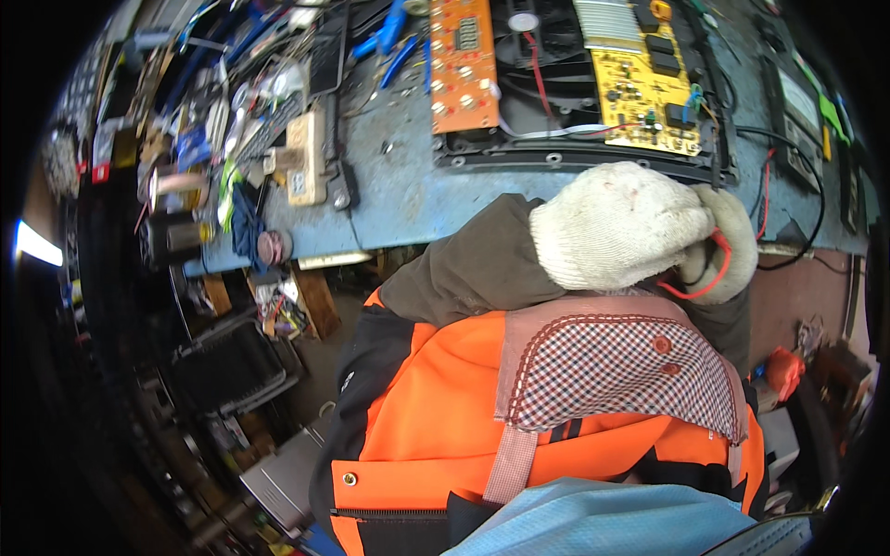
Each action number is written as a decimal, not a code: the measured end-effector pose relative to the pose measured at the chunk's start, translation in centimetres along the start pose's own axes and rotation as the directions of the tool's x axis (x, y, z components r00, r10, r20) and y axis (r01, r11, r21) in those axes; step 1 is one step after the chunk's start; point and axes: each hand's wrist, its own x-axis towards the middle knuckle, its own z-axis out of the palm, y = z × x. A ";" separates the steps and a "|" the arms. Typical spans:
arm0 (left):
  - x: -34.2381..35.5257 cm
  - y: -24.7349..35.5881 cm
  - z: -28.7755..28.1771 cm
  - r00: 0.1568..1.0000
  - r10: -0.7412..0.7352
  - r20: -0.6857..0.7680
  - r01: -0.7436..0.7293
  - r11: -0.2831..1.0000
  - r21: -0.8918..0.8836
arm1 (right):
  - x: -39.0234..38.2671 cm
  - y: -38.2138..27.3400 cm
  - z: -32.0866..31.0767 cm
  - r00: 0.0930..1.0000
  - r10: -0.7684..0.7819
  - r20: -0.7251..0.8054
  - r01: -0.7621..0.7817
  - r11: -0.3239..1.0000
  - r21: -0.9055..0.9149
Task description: The person removes a blue fan cover from an open electronic device, then uses a screwdriver to unscrew components on the circuit board. They connect multimeter probes to test points on the board and adjust connections while observing readings.
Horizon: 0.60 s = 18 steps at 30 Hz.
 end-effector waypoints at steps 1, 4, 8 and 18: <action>-0.4 0.3 0.0 1.000 0.012 0.001 -0.012 1.000 0.008 | -0.4 0.5 0.1 0.999 -0.006 -0.040 0.008 0.999 0.043; -1.7 2.0 -4.6 0.990 -0.108 0.091 0.090 0.979 0.183 | -1.9 2.3 1.0 0.914 0.144 -0.379 -0.033 0.958 0.285; -10.0 2.2 -8.6 0.885 0.000 -0.466 0.318 0.732 0.603 | -2.2 7.3 0.3 0.722 0.323 -0.611 0.002 0.883 0.470; -31.5 5.7 -18.1 -0.233 -0.202 -0.951 0.884 0.364 -0.294 | -3.4 9.0 0.2 0.756 0.362 -0.546 -0.111 0.892 0.439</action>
